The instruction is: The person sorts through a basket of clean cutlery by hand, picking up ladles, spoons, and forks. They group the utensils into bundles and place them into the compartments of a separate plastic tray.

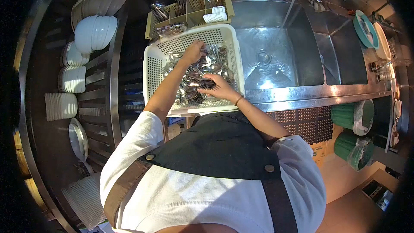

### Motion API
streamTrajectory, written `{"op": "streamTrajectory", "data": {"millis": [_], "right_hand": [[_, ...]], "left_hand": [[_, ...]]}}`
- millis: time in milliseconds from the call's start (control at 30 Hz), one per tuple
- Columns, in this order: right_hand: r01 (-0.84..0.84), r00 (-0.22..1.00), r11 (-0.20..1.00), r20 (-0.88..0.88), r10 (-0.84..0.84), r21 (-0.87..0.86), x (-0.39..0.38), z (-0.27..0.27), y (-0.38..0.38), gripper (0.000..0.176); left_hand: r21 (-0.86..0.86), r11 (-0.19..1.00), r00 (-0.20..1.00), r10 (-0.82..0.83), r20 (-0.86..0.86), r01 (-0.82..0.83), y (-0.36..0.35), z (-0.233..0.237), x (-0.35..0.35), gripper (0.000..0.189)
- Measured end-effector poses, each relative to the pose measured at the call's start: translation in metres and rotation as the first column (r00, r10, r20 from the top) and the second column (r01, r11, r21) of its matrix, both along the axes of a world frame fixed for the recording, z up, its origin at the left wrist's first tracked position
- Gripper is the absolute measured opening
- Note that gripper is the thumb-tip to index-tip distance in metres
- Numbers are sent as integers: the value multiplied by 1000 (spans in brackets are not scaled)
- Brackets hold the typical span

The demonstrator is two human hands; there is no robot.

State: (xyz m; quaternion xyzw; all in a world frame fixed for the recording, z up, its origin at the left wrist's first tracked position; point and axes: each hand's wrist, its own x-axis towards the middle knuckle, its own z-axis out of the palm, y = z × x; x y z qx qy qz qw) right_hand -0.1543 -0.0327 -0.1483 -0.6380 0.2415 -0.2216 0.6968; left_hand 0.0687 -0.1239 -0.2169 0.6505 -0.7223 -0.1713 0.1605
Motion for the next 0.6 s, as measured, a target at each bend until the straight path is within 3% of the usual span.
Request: {"op": "streamTrajectory", "data": {"millis": [167, 233, 300, 333, 367, 400, 467, 533, 600], "right_hand": [[12, 1000, 998, 4, -13, 60, -2, 1, -1, 30], [4, 1000, 998, -6, -4, 64, -2, -17, -3, 28], [92, 996, 974, 35, -87, -206, 0, -26, -2, 26], [36, 999, 999, 5, -36, -15, -5, -12, -2, 24], [33, 999, 999, 3, -33, -14, -4, -15, -1, 24], [58, 998, 998, 4, -58, -2, -2, -18, 0, 24], [89, 996, 996, 1, -89, 6, -3, -22, -1, 23], [16, 1000, 999, 13, -17, 37, -5, -16, -3, 40], [12, 1000, 1000, 3, -12, 25, -5, -18, -6, 38]], "left_hand": [[-78, 993, 988, -79, 129, 90, -4, -14, 4, 37], [-44, 997, 977, -58, 206, 69, -1, 10, -3, 26], [-79, 983, 957, -143, 251, 168, -6, 25, -3, 20], [-106, 976, 976, -177, 127, 191, -8, 28, -7, 19], [-137, 968, 977, -211, 3, 209, -9, 32, -11, 19], [-137, 969, 978, -209, 1, 207, -12, 26, -10, 19], [38, 949, 950, -313, 12, 312, -19, 15, -12, 20], [45, 953, 954, -299, 12, 298, -22, 8, -13, 21], [116, 953, 960, -278, -24, 279, -24, -1, -10, 22]]}}
